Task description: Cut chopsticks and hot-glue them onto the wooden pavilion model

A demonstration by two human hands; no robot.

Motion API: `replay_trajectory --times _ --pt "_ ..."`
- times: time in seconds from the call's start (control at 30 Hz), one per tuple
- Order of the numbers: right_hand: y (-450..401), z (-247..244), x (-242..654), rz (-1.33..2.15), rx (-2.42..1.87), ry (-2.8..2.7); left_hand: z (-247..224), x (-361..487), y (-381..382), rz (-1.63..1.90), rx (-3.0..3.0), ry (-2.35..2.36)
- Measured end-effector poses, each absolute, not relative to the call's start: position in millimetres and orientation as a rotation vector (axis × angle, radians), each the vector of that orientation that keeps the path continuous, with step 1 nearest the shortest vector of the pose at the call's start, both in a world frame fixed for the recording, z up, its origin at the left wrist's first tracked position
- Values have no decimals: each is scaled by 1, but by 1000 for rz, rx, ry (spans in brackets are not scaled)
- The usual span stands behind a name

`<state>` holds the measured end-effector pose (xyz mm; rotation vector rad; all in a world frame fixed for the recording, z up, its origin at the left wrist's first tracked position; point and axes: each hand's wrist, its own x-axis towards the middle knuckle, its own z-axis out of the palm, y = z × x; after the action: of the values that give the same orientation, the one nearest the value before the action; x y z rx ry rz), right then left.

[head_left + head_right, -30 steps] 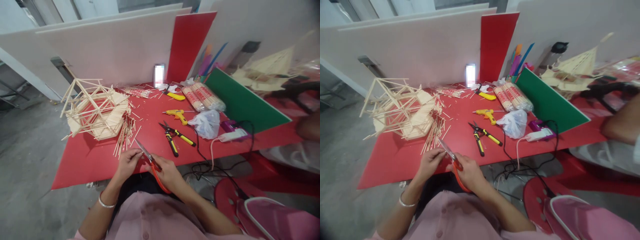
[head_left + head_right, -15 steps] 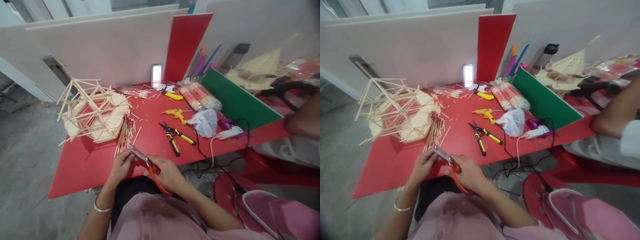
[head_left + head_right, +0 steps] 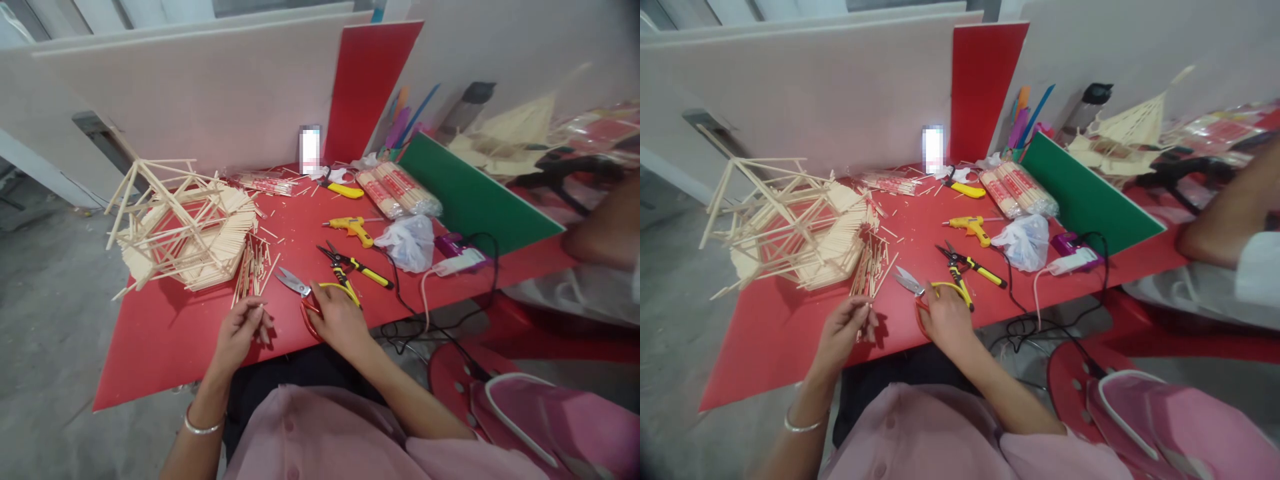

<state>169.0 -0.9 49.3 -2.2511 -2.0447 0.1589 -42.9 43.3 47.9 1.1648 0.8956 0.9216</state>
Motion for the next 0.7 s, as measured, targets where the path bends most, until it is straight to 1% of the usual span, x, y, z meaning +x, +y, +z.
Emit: replay_trajectory --times 0.1,0.23,0.3,0.4,0.47,0.53,0.6,0.7 --pt "-4 47 161 54 -2131 -2034 48 -42 42 986 1057 920" --pt "-2 40 148 -41 -1907 -1986 48 -33 42 1169 997 963" --pt "4 36 146 -53 -1944 -1965 46 -28 42 1240 963 981" --pt "9 35 146 -57 -2021 -1948 42 -22 43 1257 849 1020" --pt "6 38 144 -76 -1920 -1924 40 -20 42 1226 789 1034" --pt "0 42 137 -12 -1675 -1895 41 -18 41 1190 752 991" --pt "-5 46 128 137 -1407 -1857 43 -18 40 1156 715 917" --pt "-5 50 116 305 -1205 -1785 48 -21 41 1140 647 876"
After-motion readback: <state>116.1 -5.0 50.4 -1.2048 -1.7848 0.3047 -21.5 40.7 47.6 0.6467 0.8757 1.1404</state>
